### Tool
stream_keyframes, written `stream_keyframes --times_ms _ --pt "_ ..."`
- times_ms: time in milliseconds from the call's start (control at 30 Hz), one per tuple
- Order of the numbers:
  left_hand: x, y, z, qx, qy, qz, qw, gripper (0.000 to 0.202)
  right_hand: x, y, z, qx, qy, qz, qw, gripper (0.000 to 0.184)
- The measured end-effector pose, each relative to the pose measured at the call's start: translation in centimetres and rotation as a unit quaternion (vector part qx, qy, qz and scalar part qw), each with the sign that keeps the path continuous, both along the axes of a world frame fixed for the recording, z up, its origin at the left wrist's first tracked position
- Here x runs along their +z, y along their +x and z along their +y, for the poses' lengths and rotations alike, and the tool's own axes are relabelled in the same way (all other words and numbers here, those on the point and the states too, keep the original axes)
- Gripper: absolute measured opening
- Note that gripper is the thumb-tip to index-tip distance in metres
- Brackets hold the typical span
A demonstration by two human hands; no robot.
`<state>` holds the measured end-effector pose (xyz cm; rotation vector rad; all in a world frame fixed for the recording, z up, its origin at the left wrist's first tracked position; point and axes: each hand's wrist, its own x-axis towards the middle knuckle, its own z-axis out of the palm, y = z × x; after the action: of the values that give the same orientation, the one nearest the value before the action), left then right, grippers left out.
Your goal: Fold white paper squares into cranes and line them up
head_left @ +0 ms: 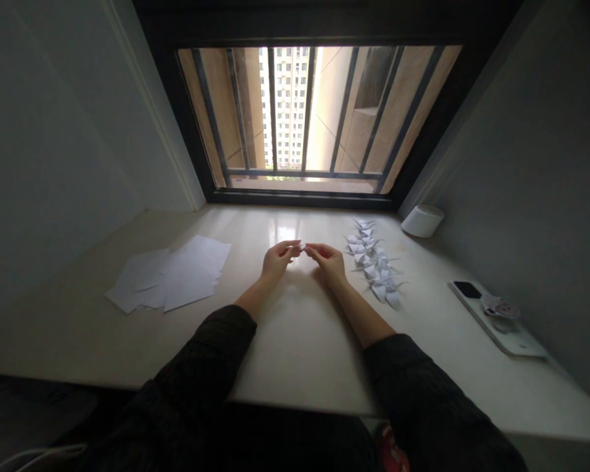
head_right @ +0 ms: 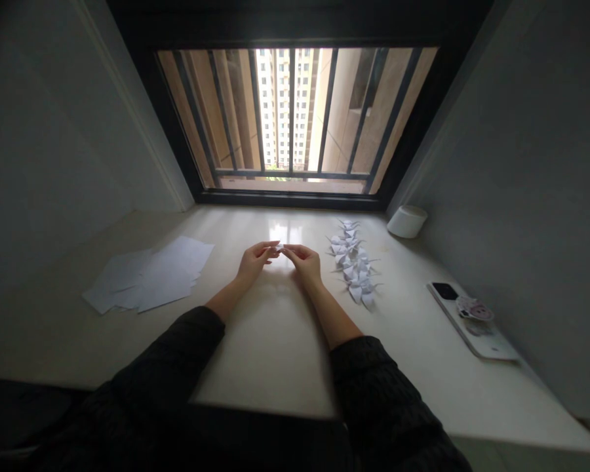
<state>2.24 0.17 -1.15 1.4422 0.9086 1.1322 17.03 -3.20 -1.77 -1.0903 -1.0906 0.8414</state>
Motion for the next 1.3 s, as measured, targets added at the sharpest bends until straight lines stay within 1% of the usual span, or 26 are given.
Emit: stream_keyframes --times_ms 133,333,500,733,833,1033,1133,1300 --pt "-0.07 -0.09 0.14 0.006 -0.007 -0.014 1.000 0.044 0.33 -0.07 -0.21 0.001 -0.011 0.027 1.000 0.033" --pt "-0.06 -0.16 0.20 0.013 0.005 -0.025 1.000 0.038 0.55 -0.12 -0.30 0.006 -0.019 0.037 0.999 0.032" --pt "0.01 -0.15 0.05 0.043 0.019 -0.034 0.998 0.029 0.60 -0.17 -0.35 0.027 -0.030 0.045 0.998 0.027" --pt "-0.11 0.03 0.07 0.070 0.023 -0.039 0.997 0.028 0.30 -0.05 -0.22 0.029 -0.032 0.036 0.998 0.027" --pt "-0.09 0.17 0.02 0.068 0.009 -0.052 0.996 0.029 0.15 0.06 -0.09 0.024 -0.034 0.043 0.998 0.028" --pt "-0.18 0.58 -0.25 0.059 -0.045 -0.102 0.992 0.032 0.40 -0.04 -0.24 0.014 -0.030 0.057 0.998 0.027" --pt "-0.21 0.71 -0.33 0.047 -0.053 -0.116 0.991 0.033 0.59 -0.16 -0.38 0.010 -0.020 0.054 0.998 0.027" --pt "-0.13 0.75 -0.46 0.049 -0.057 -0.124 0.989 0.031 0.54 -0.24 -0.34 0.007 -0.011 0.051 0.999 0.027"
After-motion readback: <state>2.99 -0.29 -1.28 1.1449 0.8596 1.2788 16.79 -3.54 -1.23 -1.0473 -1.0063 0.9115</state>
